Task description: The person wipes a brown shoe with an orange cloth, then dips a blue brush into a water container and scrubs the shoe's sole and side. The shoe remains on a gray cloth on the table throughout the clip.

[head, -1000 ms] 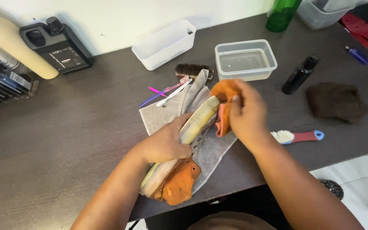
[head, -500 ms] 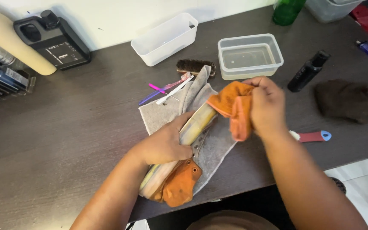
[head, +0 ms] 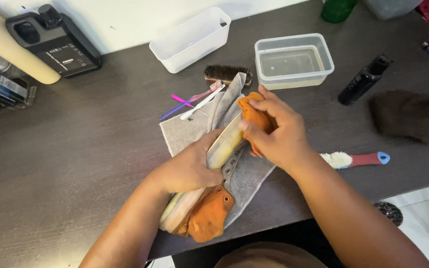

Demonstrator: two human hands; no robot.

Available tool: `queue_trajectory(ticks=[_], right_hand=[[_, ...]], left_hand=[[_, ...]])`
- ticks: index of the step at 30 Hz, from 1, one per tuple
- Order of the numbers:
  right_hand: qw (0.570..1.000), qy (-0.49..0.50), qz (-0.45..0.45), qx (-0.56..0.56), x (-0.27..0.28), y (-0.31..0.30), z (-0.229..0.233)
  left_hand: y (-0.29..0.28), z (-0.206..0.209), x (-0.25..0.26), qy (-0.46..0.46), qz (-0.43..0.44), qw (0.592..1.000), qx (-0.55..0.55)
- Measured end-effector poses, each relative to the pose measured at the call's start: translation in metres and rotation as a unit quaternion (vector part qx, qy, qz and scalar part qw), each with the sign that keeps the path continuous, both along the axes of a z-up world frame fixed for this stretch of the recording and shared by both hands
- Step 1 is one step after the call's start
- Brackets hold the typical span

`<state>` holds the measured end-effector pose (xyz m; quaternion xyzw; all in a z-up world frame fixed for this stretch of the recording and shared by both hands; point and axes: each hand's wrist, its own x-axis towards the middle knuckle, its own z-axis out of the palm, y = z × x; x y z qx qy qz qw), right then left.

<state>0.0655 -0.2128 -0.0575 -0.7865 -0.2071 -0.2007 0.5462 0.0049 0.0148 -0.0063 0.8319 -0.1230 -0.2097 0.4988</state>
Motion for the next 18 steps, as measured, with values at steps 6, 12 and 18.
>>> queue_trajectory(ticks=[6, 12, 18], right_hand=[[0.977, -0.062, -0.018, -0.203, -0.015, -0.008, 0.006], [0.979, -0.063, -0.025, -0.195, -0.006, -0.013, -0.013], [0.975, -0.016, -0.063, -0.211, 0.029, -0.024, -0.050]], left_hand=[[0.004, -0.007, 0.003, -0.005, 0.001, 1.000, 0.001], [-0.002, 0.001, 0.000, 0.002, 0.002, 1.000, 0.008], [0.003, -0.006, 0.003, -0.016, 0.002, 1.000, 0.020]])
